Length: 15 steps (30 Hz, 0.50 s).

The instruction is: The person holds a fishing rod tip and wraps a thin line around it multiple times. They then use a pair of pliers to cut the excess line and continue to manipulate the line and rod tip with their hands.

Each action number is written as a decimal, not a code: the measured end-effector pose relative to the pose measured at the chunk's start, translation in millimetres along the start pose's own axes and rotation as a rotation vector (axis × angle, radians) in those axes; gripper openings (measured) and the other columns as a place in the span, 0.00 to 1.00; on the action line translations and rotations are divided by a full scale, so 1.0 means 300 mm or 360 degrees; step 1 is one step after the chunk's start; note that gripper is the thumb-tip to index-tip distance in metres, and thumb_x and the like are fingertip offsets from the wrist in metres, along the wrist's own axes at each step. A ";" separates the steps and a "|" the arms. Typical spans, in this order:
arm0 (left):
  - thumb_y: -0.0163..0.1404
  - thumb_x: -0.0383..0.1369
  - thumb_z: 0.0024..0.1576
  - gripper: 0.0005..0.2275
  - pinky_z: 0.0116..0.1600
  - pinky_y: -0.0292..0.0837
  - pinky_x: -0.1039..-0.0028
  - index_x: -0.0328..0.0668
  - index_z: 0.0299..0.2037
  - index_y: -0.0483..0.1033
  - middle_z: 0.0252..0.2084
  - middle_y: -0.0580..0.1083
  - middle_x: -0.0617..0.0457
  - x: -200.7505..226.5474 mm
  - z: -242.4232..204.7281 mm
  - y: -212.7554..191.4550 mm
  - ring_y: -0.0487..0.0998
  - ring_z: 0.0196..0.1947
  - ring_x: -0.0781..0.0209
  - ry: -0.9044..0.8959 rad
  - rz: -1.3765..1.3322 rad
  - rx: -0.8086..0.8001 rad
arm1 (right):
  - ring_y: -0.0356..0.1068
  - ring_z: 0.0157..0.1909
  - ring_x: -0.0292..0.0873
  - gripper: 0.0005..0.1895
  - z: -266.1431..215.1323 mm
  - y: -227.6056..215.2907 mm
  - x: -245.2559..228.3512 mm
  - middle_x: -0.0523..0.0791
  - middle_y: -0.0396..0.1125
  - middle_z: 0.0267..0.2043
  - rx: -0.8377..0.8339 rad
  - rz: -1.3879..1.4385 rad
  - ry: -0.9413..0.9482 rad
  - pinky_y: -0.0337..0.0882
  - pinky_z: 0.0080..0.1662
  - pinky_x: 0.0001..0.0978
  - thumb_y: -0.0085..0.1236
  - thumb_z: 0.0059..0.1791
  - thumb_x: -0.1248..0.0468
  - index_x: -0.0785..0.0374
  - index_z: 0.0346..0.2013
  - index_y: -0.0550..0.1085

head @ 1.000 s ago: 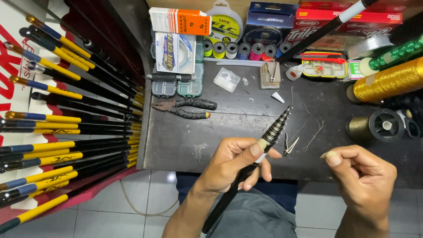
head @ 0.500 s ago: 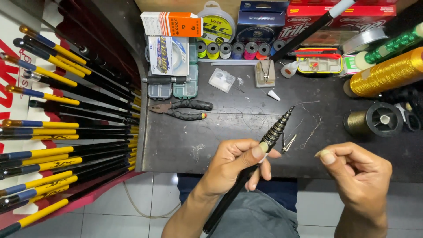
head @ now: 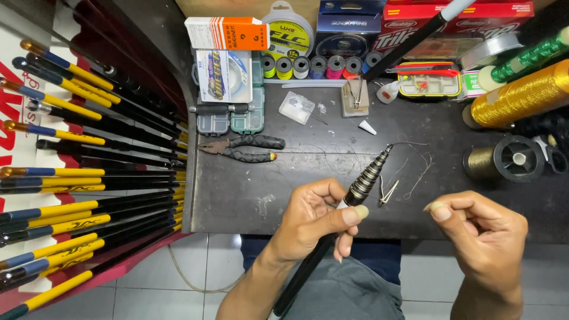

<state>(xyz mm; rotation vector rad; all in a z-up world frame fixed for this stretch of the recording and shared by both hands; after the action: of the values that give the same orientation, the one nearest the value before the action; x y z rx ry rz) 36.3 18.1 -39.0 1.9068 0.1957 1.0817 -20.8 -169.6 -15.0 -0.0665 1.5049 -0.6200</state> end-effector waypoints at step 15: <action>0.52 0.26 0.47 0.08 0.08 0.55 0.84 0.37 0.26 0.62 0.13 0.63 0.54 0.008 0.020 0.006 0.66 0.08 0.68 0.0002 0.0141 -0.0095 | 0.43 0.19 0.27 0.05 0.011 0.001 0.023 0.38 0.53 0.14 -0.0009 0.0046 0.0028 0.48 0.26 0.16 0.50 0.43 0.69 0.69 0.25 0.70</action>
<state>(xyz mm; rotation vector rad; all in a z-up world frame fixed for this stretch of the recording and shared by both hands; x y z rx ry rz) 41.6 14.6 -37.4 1.8762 0.0795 1.1352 -18.1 -173.3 -21.0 -0.0441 1.5221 -0.5944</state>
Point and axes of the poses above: each hand's wrist, its own z-axis towards the middle knuckle, its own y-axis out of the palm, x = y × z, the point moved 3 cm from there along z, towards the middle knuckle
